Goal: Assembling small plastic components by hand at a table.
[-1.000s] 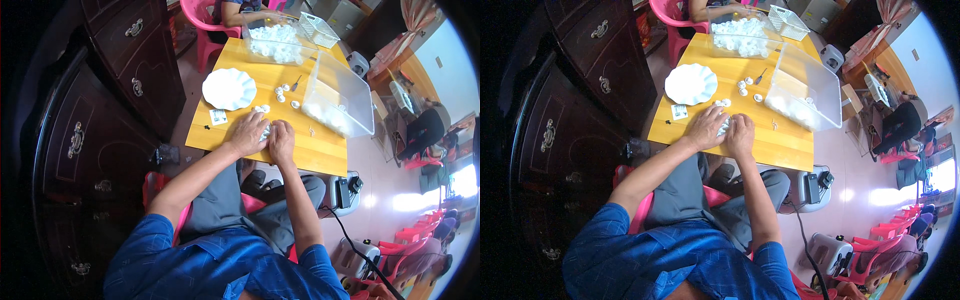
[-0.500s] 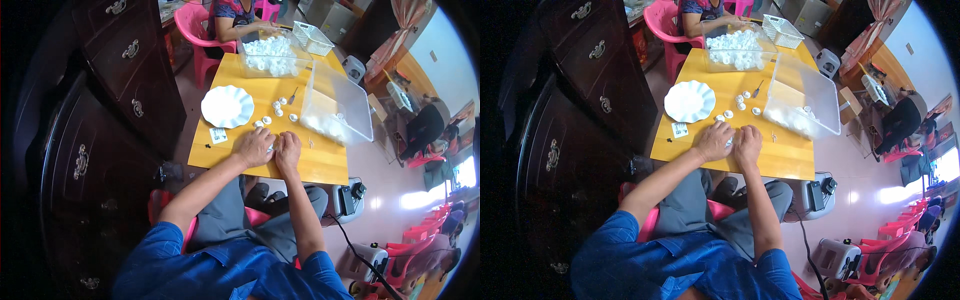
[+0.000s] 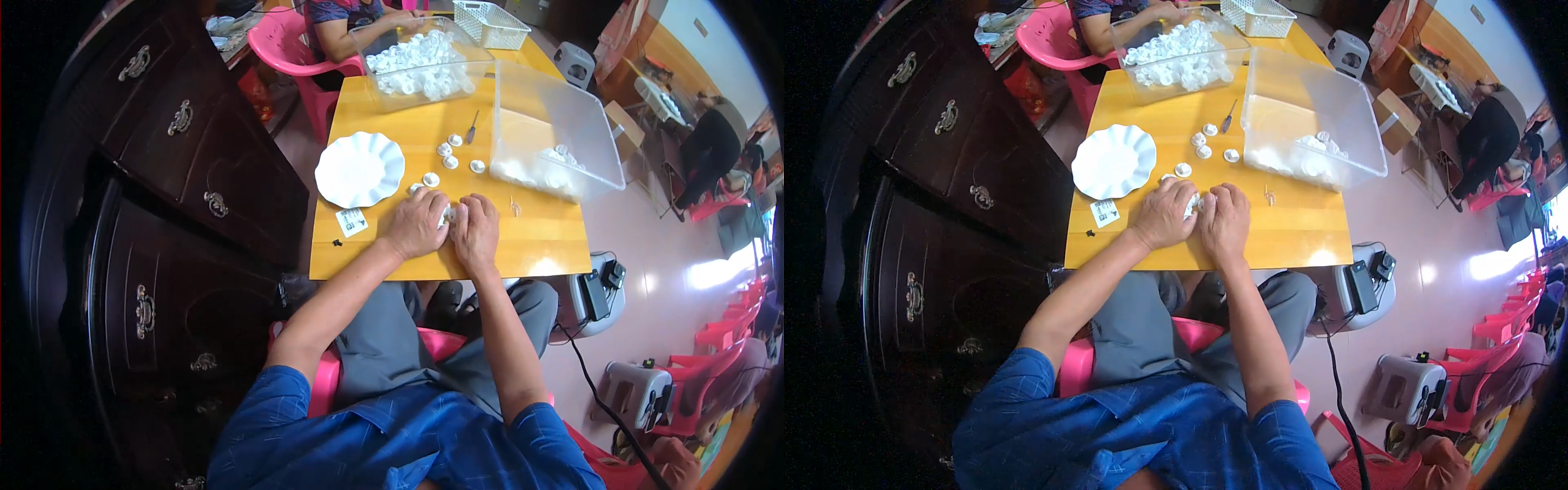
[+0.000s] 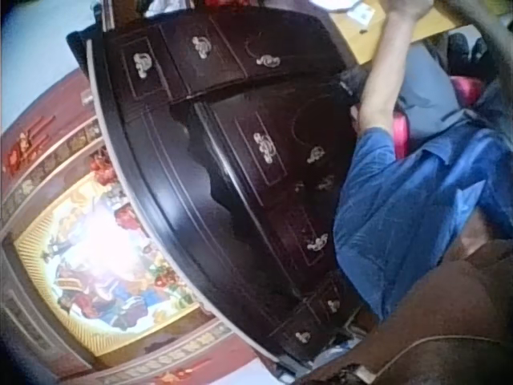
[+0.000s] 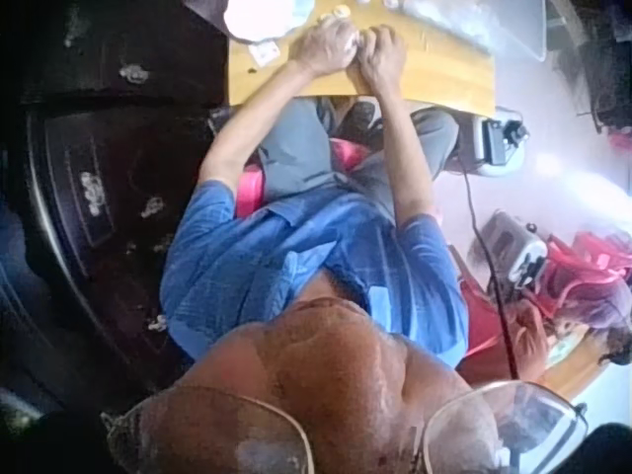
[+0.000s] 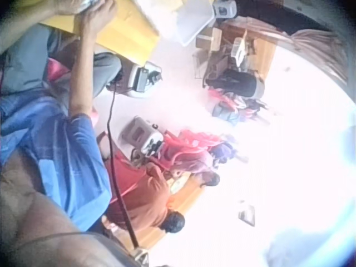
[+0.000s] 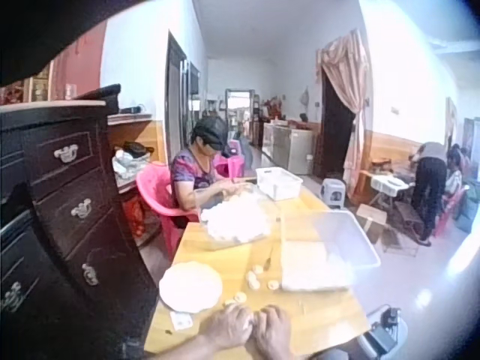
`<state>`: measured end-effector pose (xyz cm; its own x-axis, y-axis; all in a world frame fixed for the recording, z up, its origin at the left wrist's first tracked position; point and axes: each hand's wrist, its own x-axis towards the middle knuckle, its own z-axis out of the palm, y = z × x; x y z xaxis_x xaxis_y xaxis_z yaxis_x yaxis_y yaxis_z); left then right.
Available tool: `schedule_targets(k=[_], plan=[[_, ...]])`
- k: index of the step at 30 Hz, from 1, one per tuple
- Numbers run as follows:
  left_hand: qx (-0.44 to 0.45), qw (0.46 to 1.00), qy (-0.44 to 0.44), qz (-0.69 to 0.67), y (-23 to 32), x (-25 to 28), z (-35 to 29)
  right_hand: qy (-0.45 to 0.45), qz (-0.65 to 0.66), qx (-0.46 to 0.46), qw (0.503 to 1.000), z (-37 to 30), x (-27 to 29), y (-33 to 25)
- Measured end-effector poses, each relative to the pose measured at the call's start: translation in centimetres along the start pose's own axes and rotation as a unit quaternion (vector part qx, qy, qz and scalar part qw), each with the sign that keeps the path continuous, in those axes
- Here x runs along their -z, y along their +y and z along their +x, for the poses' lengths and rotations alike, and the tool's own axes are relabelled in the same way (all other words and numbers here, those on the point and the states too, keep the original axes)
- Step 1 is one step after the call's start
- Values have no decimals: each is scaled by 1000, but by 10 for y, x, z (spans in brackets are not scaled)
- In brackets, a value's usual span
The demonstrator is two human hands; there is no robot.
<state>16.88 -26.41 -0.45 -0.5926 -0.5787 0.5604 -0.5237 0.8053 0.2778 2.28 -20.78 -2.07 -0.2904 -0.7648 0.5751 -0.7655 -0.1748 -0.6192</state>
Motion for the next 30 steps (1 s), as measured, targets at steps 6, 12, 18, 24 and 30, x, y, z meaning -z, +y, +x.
schedule_targets(k=[6, 12, 18, 24, 30], plan=[[-26, 1000, 9, -4, -5, 4, 4, 9, 8, -15, 1000, 0, -1, 2], [-43, 999, 15, 11, -21, 8, 18, 6, 1, -23, 1000, -2, -1, 4], [-22, 999, 44, -13, -30, 16, 39, -2, 9, -39, 999, 0, 0, 3], [21, 992, 124, -28, -72, 41, 113, -27, -15, -43, 999, 5, 5, -3], [-23, 979, 179, 95, -146, 67, 251, -33, -13, -51, 998, 6, 8, 0]])
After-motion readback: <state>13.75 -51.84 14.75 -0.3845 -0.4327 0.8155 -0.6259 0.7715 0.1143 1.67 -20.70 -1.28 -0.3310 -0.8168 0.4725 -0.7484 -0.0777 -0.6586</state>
